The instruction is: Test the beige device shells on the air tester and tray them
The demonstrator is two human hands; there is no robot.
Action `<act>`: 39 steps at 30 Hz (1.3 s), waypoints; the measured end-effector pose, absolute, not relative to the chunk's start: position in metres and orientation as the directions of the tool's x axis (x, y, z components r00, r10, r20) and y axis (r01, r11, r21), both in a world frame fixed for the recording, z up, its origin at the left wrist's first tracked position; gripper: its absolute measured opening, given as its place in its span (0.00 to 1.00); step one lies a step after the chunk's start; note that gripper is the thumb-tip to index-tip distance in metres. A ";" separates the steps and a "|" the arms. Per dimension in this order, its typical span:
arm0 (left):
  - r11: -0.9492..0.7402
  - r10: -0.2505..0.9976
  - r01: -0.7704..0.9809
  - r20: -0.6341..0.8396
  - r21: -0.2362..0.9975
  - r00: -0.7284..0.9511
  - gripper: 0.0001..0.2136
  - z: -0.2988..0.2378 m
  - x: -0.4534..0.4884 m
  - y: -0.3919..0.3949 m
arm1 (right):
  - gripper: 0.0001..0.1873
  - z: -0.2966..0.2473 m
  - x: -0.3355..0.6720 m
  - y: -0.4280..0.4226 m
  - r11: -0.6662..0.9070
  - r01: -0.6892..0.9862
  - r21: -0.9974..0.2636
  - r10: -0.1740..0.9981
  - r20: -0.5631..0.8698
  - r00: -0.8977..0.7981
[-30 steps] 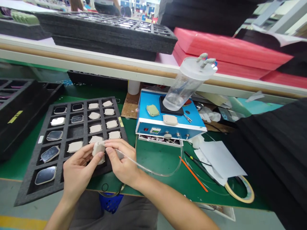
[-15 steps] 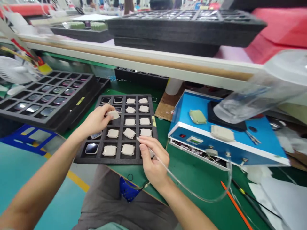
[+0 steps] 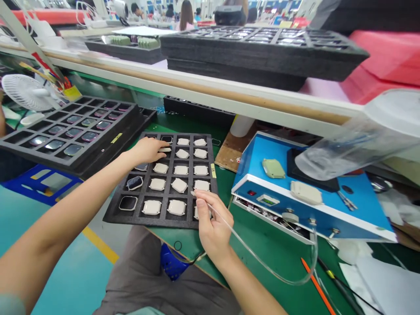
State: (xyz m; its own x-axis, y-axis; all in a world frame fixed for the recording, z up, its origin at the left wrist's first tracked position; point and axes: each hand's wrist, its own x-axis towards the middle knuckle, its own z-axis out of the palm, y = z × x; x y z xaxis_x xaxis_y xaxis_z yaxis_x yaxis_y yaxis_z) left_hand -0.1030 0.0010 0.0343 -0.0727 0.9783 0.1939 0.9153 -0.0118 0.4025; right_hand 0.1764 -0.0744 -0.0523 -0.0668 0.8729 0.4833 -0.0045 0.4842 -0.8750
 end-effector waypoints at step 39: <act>-0.132 0.934 0.108 0.160 0.985 -0.319 0.10 -0.018 0.035 -0.100 | 0.14 -0.041 0.176 -0.067 0.612 -0.034 -0.790 0.788 0.613 -0.054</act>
